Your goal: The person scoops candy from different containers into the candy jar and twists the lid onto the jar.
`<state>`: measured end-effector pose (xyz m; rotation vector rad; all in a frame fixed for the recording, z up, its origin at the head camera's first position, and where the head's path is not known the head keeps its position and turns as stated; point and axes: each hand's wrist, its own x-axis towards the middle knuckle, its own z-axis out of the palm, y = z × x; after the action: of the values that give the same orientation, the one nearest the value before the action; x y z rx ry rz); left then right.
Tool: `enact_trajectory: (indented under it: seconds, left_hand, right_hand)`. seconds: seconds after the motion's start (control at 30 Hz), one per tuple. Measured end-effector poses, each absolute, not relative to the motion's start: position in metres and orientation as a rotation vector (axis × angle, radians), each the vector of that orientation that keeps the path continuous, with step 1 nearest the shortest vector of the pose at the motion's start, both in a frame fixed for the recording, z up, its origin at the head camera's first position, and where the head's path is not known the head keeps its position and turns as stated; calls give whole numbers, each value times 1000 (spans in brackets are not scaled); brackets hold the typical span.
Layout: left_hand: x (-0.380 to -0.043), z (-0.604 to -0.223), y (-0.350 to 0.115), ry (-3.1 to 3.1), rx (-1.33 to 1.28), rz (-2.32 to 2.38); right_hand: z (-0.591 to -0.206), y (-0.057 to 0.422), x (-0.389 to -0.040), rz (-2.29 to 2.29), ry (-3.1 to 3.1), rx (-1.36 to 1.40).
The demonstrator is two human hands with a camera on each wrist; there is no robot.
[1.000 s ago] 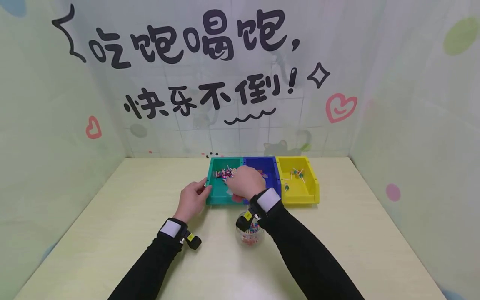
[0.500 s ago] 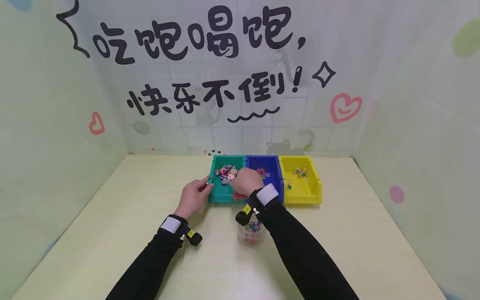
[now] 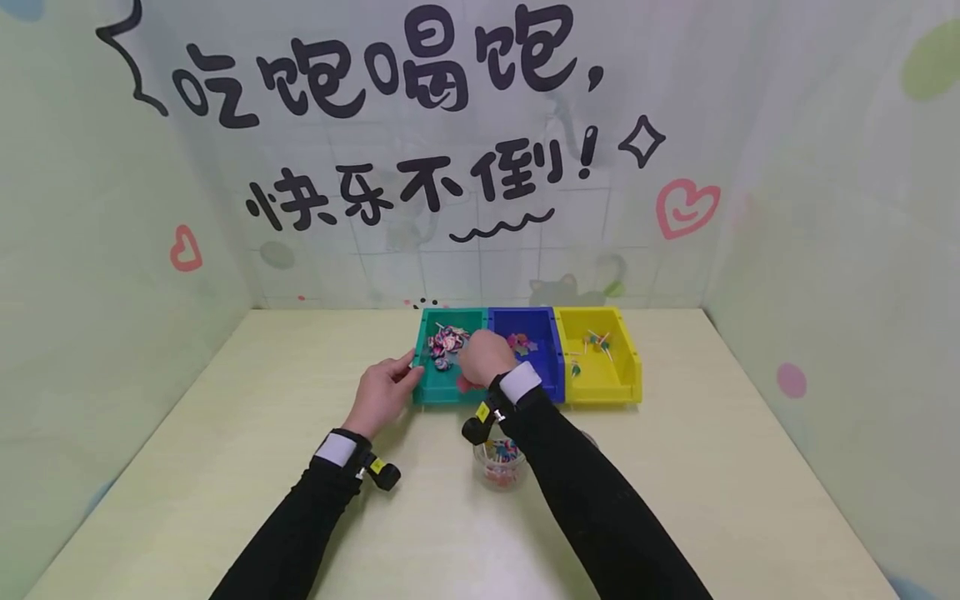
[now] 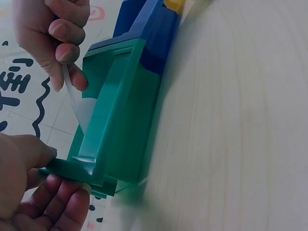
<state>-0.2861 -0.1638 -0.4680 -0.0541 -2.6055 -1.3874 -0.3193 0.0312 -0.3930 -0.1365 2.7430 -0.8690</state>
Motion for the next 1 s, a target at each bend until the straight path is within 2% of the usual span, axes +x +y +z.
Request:
enact_trajectory:
  seconds: [0.5, 0.8, 1.0]
  left_hand:
    - [-288, -468, -165, -2616, -11, -1443]
    - [-287, -469, -165, -2609, -9, -1454]
    - [-288, -470, -166, -2612, -13, -1456]
  right_hand:
    - [-391, 30, -320, -607, 2841, -380]
    - [-392, 35, -329, -712, 2749, -336]
    - [-392, 36, -327, -598, 2772, -408]
